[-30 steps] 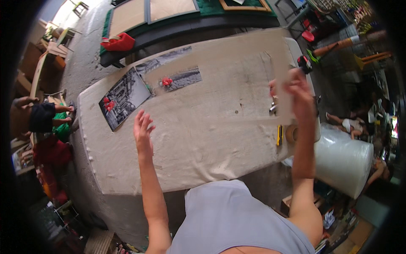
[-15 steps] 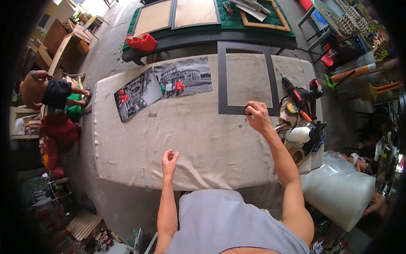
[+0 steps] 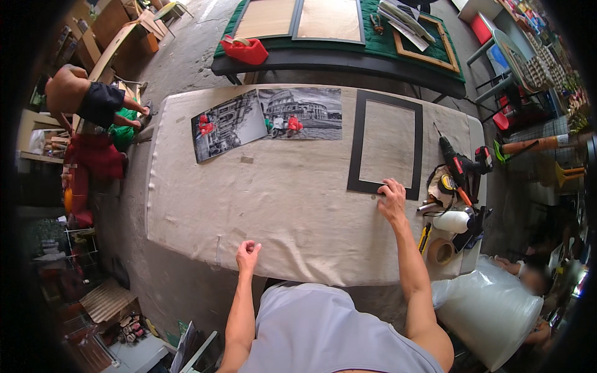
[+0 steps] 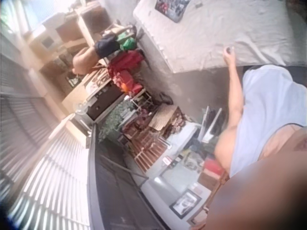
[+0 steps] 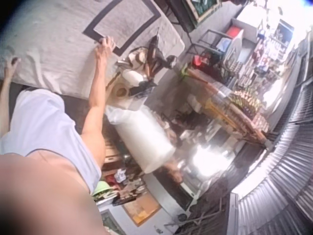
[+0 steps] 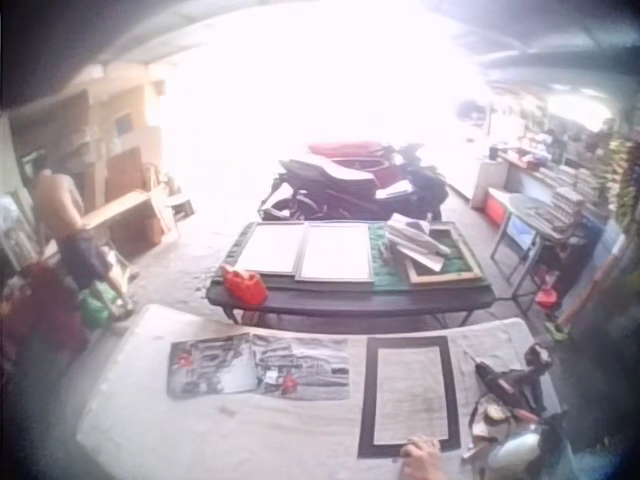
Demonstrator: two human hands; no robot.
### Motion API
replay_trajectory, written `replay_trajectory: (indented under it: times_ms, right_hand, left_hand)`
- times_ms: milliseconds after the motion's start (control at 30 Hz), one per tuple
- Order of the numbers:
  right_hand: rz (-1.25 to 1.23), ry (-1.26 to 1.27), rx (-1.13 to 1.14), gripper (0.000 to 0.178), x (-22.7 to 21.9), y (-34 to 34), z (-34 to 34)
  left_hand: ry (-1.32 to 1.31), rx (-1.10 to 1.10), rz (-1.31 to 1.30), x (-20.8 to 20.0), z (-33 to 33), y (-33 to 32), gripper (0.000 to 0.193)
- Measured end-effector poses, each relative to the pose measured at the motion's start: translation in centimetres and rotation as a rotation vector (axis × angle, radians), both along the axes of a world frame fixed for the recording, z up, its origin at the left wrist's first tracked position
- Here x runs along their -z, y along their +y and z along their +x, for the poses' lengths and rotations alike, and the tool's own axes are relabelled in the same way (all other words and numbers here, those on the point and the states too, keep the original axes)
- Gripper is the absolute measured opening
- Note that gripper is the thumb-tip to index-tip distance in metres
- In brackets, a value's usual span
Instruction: The person moves a framed picture, then places a black-and-white photo with a red scooter into a black frame. They apply masking tape to a white mat board, measure the frame with a tape measure, and place the photo and mat into the frame.
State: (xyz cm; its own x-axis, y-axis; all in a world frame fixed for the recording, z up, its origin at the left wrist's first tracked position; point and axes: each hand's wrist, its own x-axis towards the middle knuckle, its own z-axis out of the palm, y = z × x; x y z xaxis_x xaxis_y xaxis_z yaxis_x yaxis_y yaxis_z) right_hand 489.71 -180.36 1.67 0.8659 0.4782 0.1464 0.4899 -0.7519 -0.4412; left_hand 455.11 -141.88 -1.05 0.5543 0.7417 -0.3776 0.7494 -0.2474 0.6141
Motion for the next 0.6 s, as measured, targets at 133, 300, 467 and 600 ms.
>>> replay_trajectory:
  times_ms: [133, 300, 467, 600]
  right_hand:
    - [0.088, -0.001, 0.09, 0.029, 0.3, 2.5, -2.6]
    - [0.128, 0.014, 0.105, 0.027, -0.1, 9.5, -10.0]
    - [0.177, 0.123, 0.081, 0.026, -0.5, 17.4, -19.4]
    - [0.176, 0.157, 0.178, 0.025, -1.2, 23.9, -26.5]
  left_hand:
    - [-0.151, -0.306, -0.533, -1.4, -1.8, 3.3, 0.022]
    - [-0.038, -0.372, -0.782, -4.2, -6.4, 9.4, 0.026]
    - [0.101, -0.171, -0.784, -3.4, -10.3, 18.6, 0.03]
    - [0.259, -0.111, -0.732, -5.4, -9.8, 25.8, 0.038]
